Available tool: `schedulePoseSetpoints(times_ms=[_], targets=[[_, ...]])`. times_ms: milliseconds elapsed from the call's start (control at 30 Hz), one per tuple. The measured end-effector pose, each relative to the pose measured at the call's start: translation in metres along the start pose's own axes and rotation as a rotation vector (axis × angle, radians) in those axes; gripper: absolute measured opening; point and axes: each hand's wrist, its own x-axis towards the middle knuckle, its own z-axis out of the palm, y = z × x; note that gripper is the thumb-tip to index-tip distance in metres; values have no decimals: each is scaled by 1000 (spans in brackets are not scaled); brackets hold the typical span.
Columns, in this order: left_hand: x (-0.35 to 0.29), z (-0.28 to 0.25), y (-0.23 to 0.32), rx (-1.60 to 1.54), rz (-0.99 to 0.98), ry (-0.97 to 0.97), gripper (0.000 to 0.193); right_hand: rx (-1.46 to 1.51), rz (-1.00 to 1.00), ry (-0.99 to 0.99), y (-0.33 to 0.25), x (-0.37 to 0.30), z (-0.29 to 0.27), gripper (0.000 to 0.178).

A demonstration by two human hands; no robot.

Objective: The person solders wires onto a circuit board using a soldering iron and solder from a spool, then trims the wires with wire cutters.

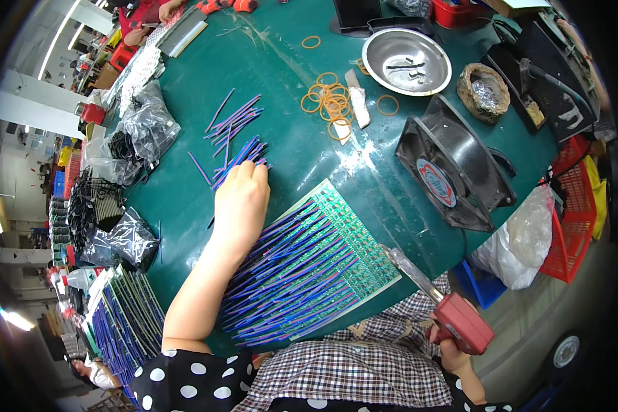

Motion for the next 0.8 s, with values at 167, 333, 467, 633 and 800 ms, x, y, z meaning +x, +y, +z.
schedulePoseSetpoints(times_ms=[167,333,467,633,800], targets=[[6,4,-18,-1107,-369,-17,7,55,-7,12,-2,1,1,74],[-1,-5,-5,-550,-137,32,10,98,-22,53,4,-4,-3,77],[0,-5,-7,-193,178,36,10,51,1,-69,7,-4,-14,79],[5,0,-10,-346,87,82,10,36,-59,-77,15,-8,-15,78],[0,3,-19,-978,-408,-107,8,50,-13,-78,17,-10,-18,78]])
